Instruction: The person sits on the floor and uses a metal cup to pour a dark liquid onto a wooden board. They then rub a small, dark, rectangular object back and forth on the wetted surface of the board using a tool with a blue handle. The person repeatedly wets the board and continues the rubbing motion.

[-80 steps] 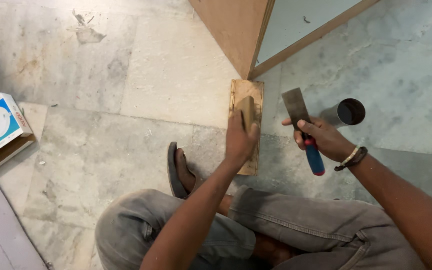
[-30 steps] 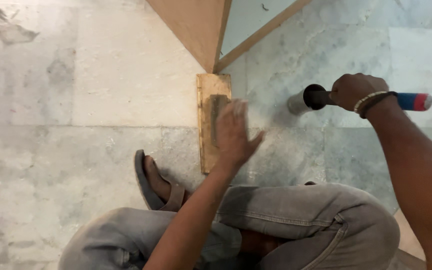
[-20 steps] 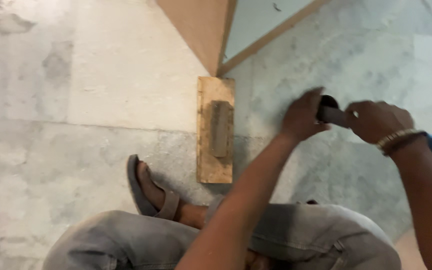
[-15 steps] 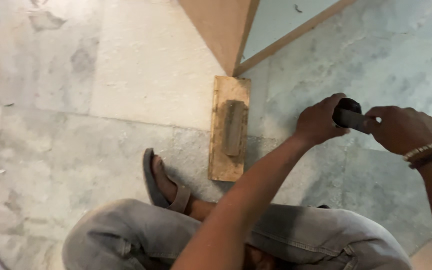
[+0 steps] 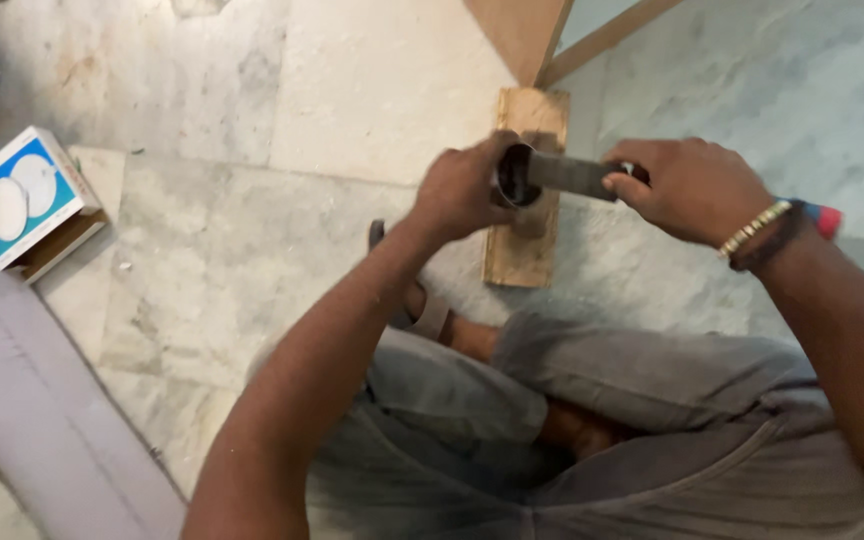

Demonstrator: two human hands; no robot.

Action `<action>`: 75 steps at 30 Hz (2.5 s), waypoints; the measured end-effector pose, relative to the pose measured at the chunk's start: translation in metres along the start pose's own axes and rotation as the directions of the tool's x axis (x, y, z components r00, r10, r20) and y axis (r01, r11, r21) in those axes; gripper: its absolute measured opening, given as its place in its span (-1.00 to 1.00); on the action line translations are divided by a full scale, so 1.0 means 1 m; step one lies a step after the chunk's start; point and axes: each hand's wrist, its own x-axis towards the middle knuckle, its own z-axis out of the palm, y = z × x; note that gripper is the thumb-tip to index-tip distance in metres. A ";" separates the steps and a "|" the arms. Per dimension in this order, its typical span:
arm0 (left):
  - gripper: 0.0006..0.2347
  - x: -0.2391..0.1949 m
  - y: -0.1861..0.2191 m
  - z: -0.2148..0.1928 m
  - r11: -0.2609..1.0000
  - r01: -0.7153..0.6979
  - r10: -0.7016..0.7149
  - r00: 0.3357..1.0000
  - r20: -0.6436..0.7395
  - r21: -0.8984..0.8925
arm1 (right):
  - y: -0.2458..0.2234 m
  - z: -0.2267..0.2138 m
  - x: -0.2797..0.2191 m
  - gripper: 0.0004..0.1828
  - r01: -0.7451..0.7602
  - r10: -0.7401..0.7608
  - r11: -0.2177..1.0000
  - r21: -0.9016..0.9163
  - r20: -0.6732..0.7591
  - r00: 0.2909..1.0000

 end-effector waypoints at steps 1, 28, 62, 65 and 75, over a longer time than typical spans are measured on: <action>-0.32 -0.006 -0.008 -0.002 1.000 -0.008 0.008 1.000 -0.028 0.021 | -0.005 0.009 0.006 -0.58 0.030 -0.030 0.999 0.034 -0.006 1.000; -0.36 0.018 -0.055 0.033 1.000 -0.023 0.020 0.967 -0.252 -0.008 | 0.035 0.098 0.048 -0.56 -0.132 0.036 0.873 0.470 0.207 0.978; -0.63 -0.033 0.108 -0.044 0.501 -0.148 0.173 0.982 -0.069 -0.852 | -0.018 0.030 -0.038 -0.21 -0.036 -0.647 -0.389 0.920 -0.245 0.722; -0.75 -0.038 0.121 -0.047 0.609 -0.314 0.295 0.942 -0.160 -0.728 | -0.022 0.028 -0.045 -0.33 -0.055 -0.645 -0.368 0.928 -0.212 0.734; -0.76 -0.042 0.123 -0.058 0.602 -0.405 0.315 0.912 -0.261 -0.688 | -0.026 0.029 -0.045 -0.29 0.014 -0.671 -0.304 0.953 -0.224 0.707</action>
